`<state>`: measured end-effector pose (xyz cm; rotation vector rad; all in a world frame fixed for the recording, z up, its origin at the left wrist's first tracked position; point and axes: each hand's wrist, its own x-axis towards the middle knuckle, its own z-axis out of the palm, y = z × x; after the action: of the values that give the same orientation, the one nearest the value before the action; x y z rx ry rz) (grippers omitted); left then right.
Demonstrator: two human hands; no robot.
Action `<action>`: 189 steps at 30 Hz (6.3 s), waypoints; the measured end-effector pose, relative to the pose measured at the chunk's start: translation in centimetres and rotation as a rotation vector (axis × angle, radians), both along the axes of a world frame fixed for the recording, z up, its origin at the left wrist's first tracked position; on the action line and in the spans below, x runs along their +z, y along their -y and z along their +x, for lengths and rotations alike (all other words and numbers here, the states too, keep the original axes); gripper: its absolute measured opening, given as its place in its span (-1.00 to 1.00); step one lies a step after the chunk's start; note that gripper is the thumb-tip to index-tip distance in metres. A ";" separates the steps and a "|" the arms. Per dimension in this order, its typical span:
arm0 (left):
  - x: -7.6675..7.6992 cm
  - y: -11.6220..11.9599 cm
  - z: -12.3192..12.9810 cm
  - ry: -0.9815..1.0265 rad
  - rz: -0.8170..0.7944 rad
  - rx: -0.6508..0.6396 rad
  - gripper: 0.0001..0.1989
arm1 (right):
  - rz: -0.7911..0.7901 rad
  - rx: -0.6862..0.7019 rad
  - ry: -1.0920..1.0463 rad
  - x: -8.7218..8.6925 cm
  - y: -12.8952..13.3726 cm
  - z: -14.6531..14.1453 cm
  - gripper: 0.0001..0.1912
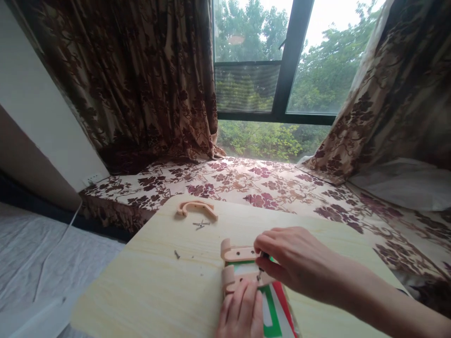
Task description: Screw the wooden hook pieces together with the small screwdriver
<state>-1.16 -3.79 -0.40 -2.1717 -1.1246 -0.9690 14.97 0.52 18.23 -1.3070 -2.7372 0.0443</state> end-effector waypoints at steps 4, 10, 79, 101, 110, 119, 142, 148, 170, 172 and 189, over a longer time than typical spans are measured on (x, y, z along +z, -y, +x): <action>1.2 0.3 -0.5 -0.075 -0.047 -0.036 -0.73 | -0.041 0.105 0.010 0.8 -0.2 0.1 -0.80; 1.7 -0.2 -1.2 -0.181 -0.014 -0.089 -0.70 | -0.022 -0.014 0.000 -0.4 -0.8 0.2 -0.74; 2.1 0.8 1.0 0.171 -0.136 -0.111 -0.52 | -0.106 0.084 0.116 2.2 -0.4 0.6 -0.75; 5.4 0.3 -0.8 -0.119 -0.150 -0.167 -0.54 | -0.049 -0.008 0.087 1.5 -0.7 0.4 -0.76; 5.5 0.5 -0.9 -0.130 -0.157 -0.156 -0.53 | -0.092 0.099 0.086 3.1 -0.5 0.9 -0.79; 5.5 0.5 -0.8 -0.106 -0.160 -0.160 -0.55 | -0.088 0.075 0.072 1.7 -1.0 1.0 -0.71; 5.1 0.6 -1.0 -0.120 -0.182 -0.165 -0.54 | -0.056 0.052 0.107 1.8 -1.2 0.1 -0.72; 5.5 0.7 -0.8 -0.125 -0.182 -0.151 -0.53 | -0.038 0.157 0.138 2.9 -0.5 -0.2 -0.83; 5.4 0.9 -0.8 -0.124 -0.182 -0.126 -0.53 | -0.072 0.256 0.118 3.1 -0.2 0.0 -0.86; 5.4 0.7 -0.7 -0.127 -0.181 -0.132 -0.53 | -0.088 0.278 0.119 3.1 -0.2 0.1 -0.84; 5.5 0.8 -0.7 -0.145 -0.159 -0.130 -0.57 | -0.165 0.191 0.144 3.4 -0.6 0.4 -0.81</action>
<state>-1.87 -4.63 5.10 -2.4260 -1.0334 -0.7841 15.40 1.12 21.67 -1.1196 -3.0308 0.2030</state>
